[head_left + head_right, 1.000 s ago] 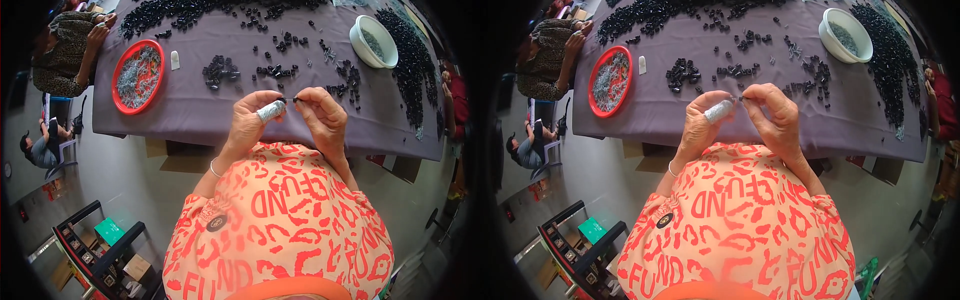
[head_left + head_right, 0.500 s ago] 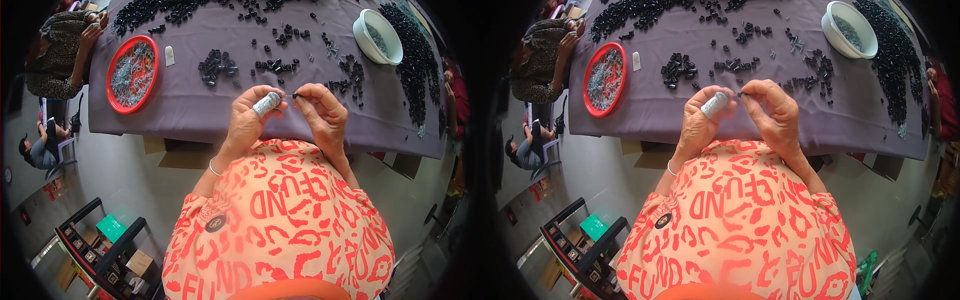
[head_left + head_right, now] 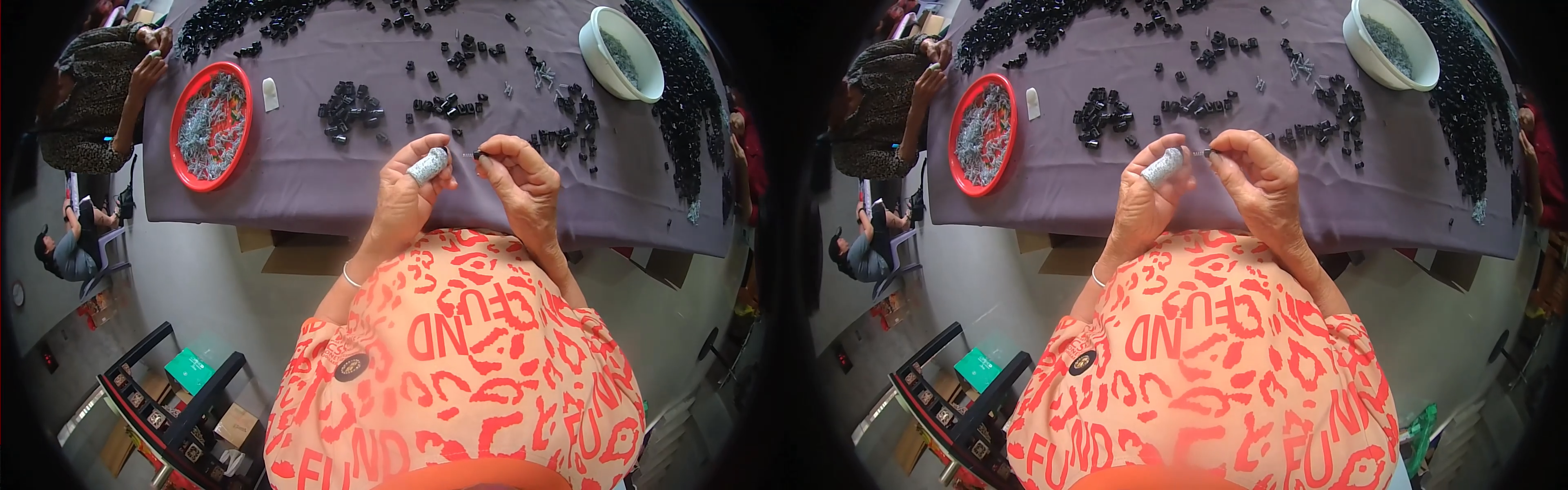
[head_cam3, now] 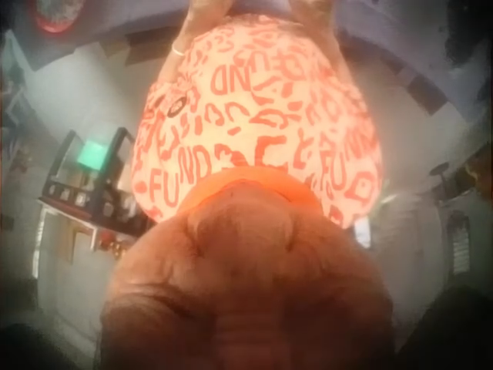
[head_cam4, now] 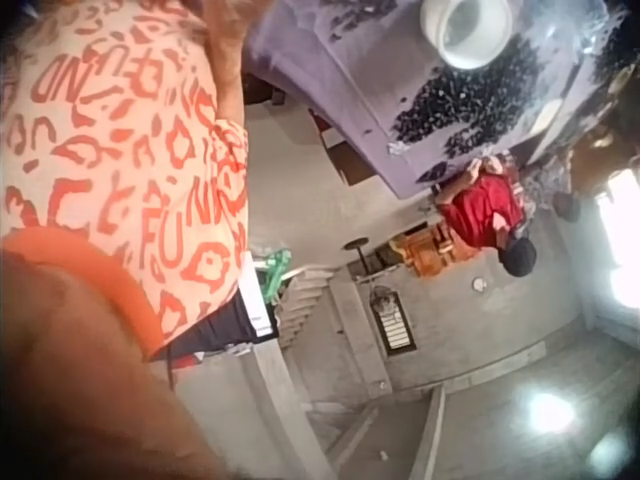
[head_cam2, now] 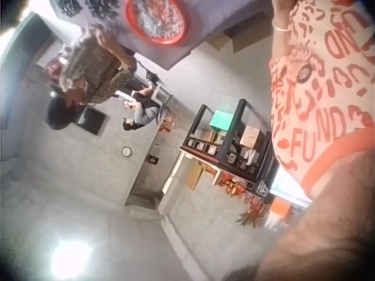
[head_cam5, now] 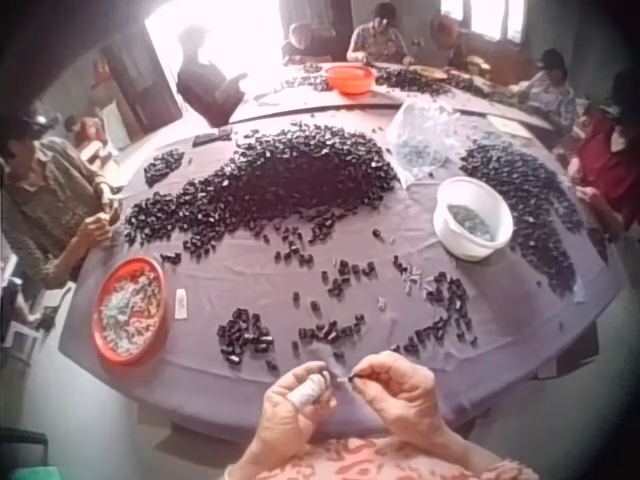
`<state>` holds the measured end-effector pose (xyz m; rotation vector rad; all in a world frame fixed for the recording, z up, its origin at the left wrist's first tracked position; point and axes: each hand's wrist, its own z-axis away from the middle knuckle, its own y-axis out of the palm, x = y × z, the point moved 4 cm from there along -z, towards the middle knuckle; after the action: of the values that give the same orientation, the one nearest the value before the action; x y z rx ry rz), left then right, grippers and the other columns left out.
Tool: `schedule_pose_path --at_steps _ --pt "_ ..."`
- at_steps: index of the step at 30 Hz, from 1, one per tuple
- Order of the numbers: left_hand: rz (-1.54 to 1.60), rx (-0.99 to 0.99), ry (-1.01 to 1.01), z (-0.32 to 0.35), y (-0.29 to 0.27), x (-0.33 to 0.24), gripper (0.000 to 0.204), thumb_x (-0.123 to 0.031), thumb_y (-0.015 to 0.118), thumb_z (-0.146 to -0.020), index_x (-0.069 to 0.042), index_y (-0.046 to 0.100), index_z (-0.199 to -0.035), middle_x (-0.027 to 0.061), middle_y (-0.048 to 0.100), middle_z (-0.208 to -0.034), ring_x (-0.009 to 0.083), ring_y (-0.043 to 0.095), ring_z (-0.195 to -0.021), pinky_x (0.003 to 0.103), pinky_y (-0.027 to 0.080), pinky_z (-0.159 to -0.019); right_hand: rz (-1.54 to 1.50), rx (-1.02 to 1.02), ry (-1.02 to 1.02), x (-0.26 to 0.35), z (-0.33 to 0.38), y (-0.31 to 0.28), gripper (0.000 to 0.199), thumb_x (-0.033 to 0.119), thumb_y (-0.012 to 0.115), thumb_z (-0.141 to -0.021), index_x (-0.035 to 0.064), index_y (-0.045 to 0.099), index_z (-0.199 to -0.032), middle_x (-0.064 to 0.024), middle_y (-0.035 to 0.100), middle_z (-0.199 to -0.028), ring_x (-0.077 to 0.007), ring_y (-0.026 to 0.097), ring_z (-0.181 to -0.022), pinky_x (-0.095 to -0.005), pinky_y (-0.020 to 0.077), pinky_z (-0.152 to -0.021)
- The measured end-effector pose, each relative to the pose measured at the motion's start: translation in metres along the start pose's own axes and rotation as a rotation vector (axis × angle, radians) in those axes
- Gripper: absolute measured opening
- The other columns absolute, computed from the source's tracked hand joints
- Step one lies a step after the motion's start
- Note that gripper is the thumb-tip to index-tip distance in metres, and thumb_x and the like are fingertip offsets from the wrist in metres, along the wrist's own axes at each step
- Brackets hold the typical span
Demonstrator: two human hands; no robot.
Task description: The person assembles small plastic components by picking up springs and plastic parts from the table and inserting the springs into the plastic parts by hand.
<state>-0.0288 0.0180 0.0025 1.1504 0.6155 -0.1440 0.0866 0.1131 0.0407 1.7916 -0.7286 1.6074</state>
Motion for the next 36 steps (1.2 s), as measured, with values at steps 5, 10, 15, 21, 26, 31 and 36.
schedule_pose_path --at_steps 5,10,15,21,26,31,36 --pt "-0.15 0.013 0.058 0.0 -0.005 0.0 0.027 -0.015 0.061 -0.089 0.001 0.055 -0.11 0.006 0.06 -0.093 0.0122 0.059 -0.079 0.028 0.053 -0.07 -0.006 -0.011 0.022 -0.004 0.0 -0.001 0.014 -0.005 0.058 -0.088 -0.0024 0.059 -0.102 -0.0013 0.06 -0.089 -0.0071 0.058 -0.08 -0.0194 0.0472 -0.074" --pt "0.016 0.037 -0.014 -0.003 -0.005 0.006 0.026 -0.017 0.062 -0.089 0.0 0.054 -0.108 0.0068 0.059 -0.095 0.0128 0.059 -0.081 0.028 0.053 -0.072 -0.034 -0.011 0.023 -0.008 -0.002 -0.002 0.014 -0.005 0.058 -0.087 -0.003 0.059 -0.101 -0.0016 0.058 -0.091 -0.0074 0.057 -0.081 -0.0199 0.047 -0.074" --pt "0.115 0.062 -0.068 -0.005 -0.002 0.009 0.026 -0.019 0.061 -0.09 -0.001 0.053 -0.107 0.0076 0.058 -0.098 0.0133 0.059 -0.082 0.028 0.054 -0.075 -0.007 -0.008 0.014 -0.009 -0.001 -0.001 0.014 -0.006 0.058 -0.087 -0.0029 0.059 -0.101 -0.0015 0.058 -0.092 -0.0073 0.057 -0.081 -0.0197 0.0469 -0.074" --pt "0.117 0.053 -0.136 -0.009 -0.004 0.015 0.02 -0.012 0.057 -0.092 0.0 0.053 -0.107 0.0107 0.06 -0.103 0.015 0.063 -0.086 0.027 0.056 -0.073 -0.024 -0.022 0.022 -0.011 -0.001 -0.003 0.014 -0.006 0.058 -0.087 -0.0027 0.059 -0.101 -0.0009 0.058 -0.091 -0.0067 0.057 -0.081 -0.0193 0.0467 -0.074" --pt "-0.103 -0.059 -0.107 -0.007 -0.017 0.017 0.025 -0.004 0.057 -0.09 0.003 0.057 -0.114 0.0117 0.064 -0.099 0.0163 0.065 -0.084 0.026 0.056 -0.073 0.003 -0.041 0.032 -0.013 0.0 -0.006 0.014 -0.006 0.058 -0.087 -0.0023 0.059 -0.1 -0.0003 0.058 -0.091 -0.0063 0.056 -0.081 -0.019 0.0464 -0.074" --pt "-0.179 -0.069 -0.048 -0.004 -0.014 0.014 0.029 -0.003 0.057 -0.089 0.004 0.057 -0.117 0.0104 0.064 -0.101 0.0156 0.064 -0.084 0.026 0.055 -0.074 0.147 -0.022 -0.03 -0.016 -0.002 -0.007 0.013 -0.006 0.059 -0.087 -0.0015 0.06 -0.099 -0.001 0.059 -0.091 -0.0065 0.055 -0.081 -0.0193 0.0458 -0.073" --pt "-0.321 -0.074 0.006 -0.003 -0.011 0.01 0.027 -0.001 0.056 -0.089 0.004 0.058 -0.116 0.0087 0.064 -0.1 0.0137 0.063 -0.084 0.026 0.053 -0.076 0.351 0.01 -0.125 -0.007 -0.005 -0.004 0.015 -0.007 0.062 -0.082 -0.0005 0.061 -0.095 -0.0043 0.061 -0.088 -0.0099 0.056 -0.079 -0.022 0.0463 -0.071"
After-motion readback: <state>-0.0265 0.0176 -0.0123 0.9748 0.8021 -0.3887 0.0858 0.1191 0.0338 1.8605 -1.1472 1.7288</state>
